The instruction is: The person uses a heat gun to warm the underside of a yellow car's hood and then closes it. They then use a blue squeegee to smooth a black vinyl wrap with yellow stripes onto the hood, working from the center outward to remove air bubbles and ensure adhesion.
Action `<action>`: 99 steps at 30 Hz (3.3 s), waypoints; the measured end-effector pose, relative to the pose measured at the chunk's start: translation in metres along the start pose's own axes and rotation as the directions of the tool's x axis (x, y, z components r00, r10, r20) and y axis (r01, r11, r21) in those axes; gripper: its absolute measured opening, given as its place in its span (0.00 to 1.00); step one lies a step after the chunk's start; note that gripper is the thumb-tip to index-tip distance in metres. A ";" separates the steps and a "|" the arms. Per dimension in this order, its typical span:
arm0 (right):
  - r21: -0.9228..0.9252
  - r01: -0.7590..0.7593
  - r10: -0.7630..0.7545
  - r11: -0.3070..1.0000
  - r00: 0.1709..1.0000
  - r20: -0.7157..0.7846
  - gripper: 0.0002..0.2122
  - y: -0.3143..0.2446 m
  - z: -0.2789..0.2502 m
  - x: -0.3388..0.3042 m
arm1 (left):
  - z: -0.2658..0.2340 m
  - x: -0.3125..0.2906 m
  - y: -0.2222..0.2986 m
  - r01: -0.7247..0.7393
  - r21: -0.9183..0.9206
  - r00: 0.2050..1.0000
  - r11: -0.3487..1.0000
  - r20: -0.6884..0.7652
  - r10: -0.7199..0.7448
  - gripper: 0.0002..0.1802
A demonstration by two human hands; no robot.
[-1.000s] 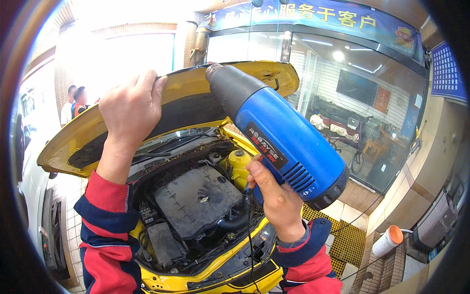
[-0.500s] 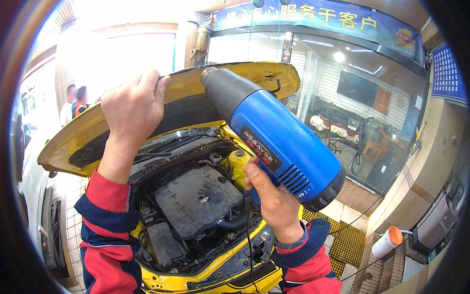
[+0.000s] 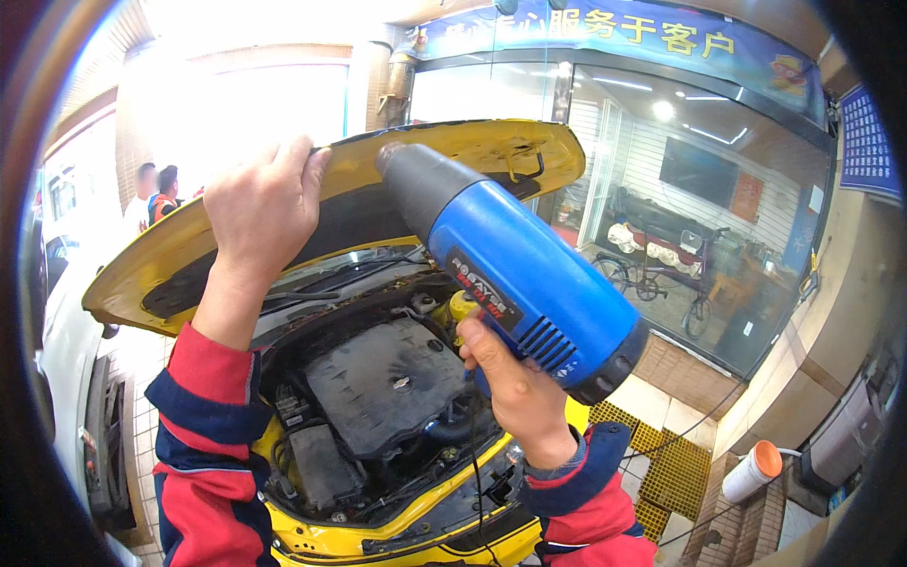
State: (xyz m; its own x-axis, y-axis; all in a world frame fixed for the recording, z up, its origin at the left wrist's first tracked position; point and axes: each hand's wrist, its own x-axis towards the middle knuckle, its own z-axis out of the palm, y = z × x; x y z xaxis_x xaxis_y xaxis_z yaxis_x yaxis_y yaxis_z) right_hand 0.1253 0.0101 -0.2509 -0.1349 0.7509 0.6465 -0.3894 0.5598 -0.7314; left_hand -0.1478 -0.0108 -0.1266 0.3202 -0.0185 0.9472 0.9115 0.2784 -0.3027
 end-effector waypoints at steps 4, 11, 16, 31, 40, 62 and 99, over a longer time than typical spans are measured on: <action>0.076 -0.045 0.040 0.996 0.996 0.076 0.10 0.011 -0.018 -0.020 | -0.017 0.007 0.003 0.100 -0.099 0.977 0.990 0.199 -0.079 0.15; 0.219 -0.299 0.282 0.929 0.953 0.106 0.07 0.035 -0.082 -0.104 | -0.009 0.068 -0.009 0.566 -0.431 0.671 0.703 0.736 -0.088 0.30; 0.228 -0.407 0.401 0.885 0.913 0.072 0.06 0.048 -0.127 -0.142 | 0.005 0.086 0.004 0.648 -0.363 0.579 0.670 0.805 -0.125 0.28; 0.247 -0.430 0.466 0.869 0.878 -0.109 0.09 0.051 -0.186 -0.148 | 0.016 0.056 0.030 -0.101 -0.158 0.929 0.982 0.338 0.150 0.16; 0.223 -0.405 0.435 0.887 0.894 -0.105 0.12 0.036 -0.198 -0.149 | -0.002 0.078 0.013 0.699 -0.568 0.704 0.434 0.652 -0.281 0.31; 0.179 -0.428 0.459 0.886 0.865 -0.201 0.11 0.024 -0.208 -0.159 | 0.036 0.089 0.069 0.366 -0.305 0.793 0.879 0.596 -0.123 0.12; -0.015 0.231 -0.231 0.973 0.965 -0.122 0.18 0.025 -0.020 0.008 | -0.050 0.075 0.007 0.487 -0.368 0.733 0.792 0.665 -0.142 0.18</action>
State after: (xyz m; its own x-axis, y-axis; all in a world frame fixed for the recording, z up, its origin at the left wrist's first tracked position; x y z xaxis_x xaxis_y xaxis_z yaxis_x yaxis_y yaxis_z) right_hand 0.1331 0.0374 -0.2686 0.0710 0.6380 0.7668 -0.3961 0.7235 -0.5653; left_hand -0.1049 -0.0585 -0.0630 -0.0664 0.5852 0.8081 0.9728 -0.1420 0.1828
